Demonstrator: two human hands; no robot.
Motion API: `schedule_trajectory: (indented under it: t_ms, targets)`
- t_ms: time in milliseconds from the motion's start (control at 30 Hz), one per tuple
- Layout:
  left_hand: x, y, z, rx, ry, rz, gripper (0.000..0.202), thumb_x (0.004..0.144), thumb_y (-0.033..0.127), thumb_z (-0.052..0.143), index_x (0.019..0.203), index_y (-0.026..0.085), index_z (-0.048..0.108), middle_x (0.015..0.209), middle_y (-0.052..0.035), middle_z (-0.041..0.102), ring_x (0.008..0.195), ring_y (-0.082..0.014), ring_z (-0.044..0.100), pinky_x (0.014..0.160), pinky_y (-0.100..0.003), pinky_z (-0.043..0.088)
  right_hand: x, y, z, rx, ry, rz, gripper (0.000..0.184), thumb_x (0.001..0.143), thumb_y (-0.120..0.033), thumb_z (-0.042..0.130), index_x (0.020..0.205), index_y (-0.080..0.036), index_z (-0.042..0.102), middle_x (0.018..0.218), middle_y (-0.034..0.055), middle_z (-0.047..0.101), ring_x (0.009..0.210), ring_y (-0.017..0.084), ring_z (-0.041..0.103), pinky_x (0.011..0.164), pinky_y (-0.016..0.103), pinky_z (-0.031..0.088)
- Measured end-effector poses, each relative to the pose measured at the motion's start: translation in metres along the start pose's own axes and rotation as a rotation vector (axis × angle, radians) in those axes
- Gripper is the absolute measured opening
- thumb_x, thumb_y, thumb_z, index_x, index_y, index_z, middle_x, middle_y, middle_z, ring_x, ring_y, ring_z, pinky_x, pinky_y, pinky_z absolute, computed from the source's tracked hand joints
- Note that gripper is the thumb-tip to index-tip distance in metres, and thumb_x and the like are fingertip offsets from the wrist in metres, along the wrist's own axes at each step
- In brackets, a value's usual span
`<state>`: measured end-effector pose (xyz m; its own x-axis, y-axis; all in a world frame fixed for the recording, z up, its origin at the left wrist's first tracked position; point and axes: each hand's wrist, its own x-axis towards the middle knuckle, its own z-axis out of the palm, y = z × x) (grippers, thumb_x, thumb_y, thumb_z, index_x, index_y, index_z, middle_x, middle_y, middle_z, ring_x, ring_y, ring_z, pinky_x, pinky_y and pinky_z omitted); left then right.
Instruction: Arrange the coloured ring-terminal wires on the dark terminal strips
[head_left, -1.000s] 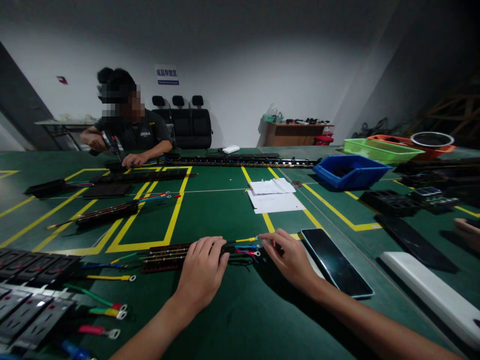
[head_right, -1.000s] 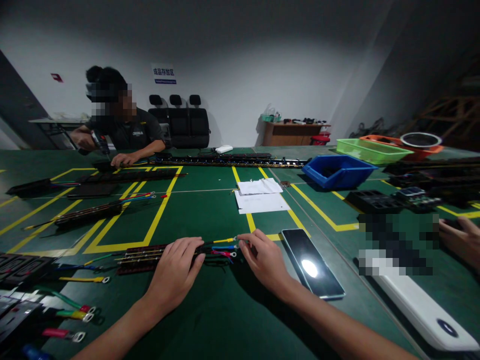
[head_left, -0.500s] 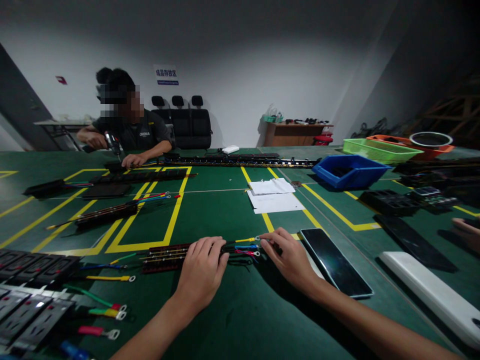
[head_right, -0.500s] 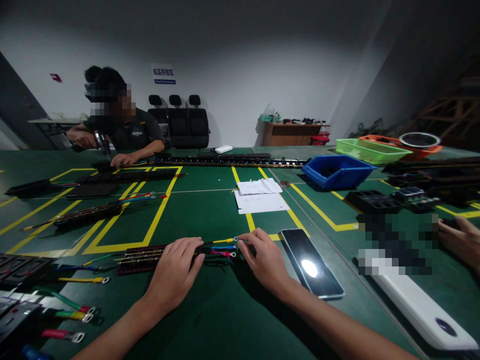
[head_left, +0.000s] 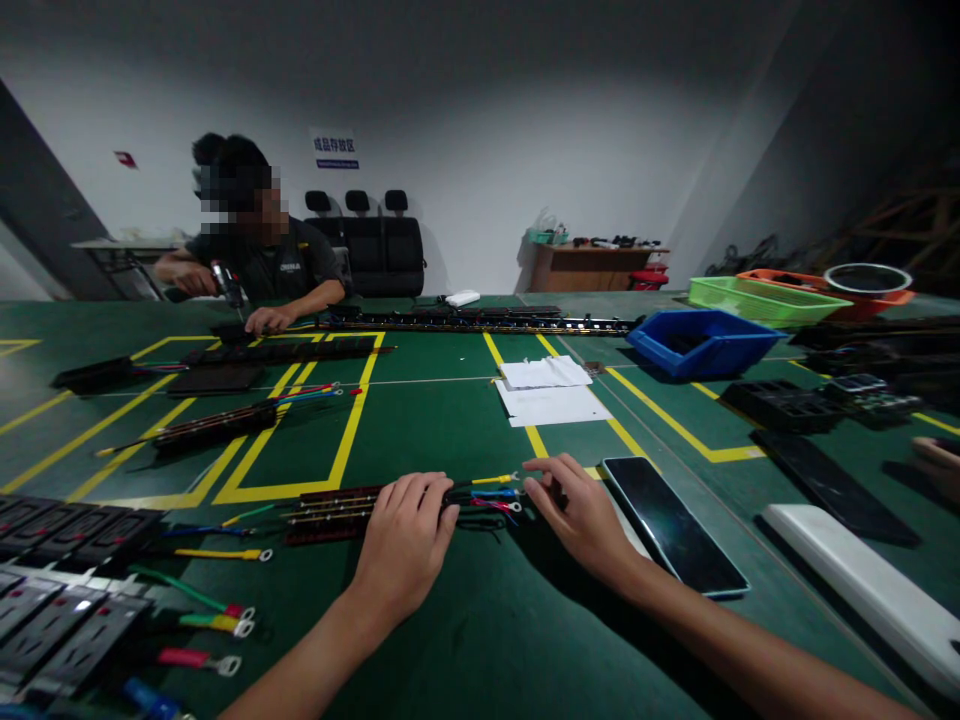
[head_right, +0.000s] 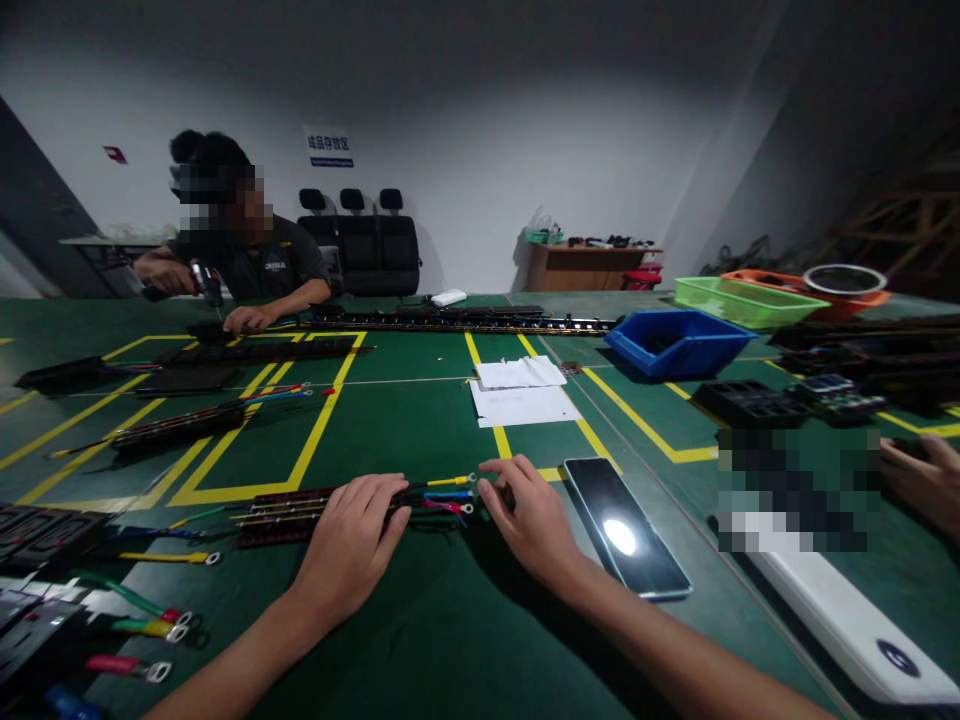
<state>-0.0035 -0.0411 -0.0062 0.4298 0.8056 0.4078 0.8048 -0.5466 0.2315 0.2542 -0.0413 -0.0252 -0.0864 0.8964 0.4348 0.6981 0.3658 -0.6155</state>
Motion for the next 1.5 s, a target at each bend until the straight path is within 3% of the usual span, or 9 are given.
schedule_trajectory:
  t_ms: [1167, 1500]
  targets:
    - [-0.0004, 0.0006, -0.0009, 0.003, 0.009, 0.003, 0.028, 0.104, 0.029, 0.045, 0.123, 0.019, 0.062, 0.123, -0.0099, 0.069, 0.117, -0.0285, 0.062, 0.099, -0.052, 0.049, 0.0012, 0.0004, 0.0006, 0.056, -0.024, -0.067, 0.022, 0.101, -0.030, 0.051, 0.104, -0.021, 0.071, 0.081, 0.0030, 0.059, 0.069, 0.017, 0.057, 0.064, 0.029, 0.045]
    - [0.0001, 0.0017, -0.0042, 0.000, 0.010, -0.001, 0.028, 0.105, 0.029, 0.043, 0.124, 0.019, 0.062, 0.123, -0.0101, 0.069, 0.116, -0.0281, 0.062, 0.100, -0.052, 0.049, 0.0003, -0.0008, 0.0014, 0.071, -0.011, -0.064, 0.027, 0.103, -0.032, 0.049, 0.111, -0.020, 0.071, 0.085, 0.0047, 0.058, 0.069, 0.017, 0.056, 0.064, 0.029, 0.048]
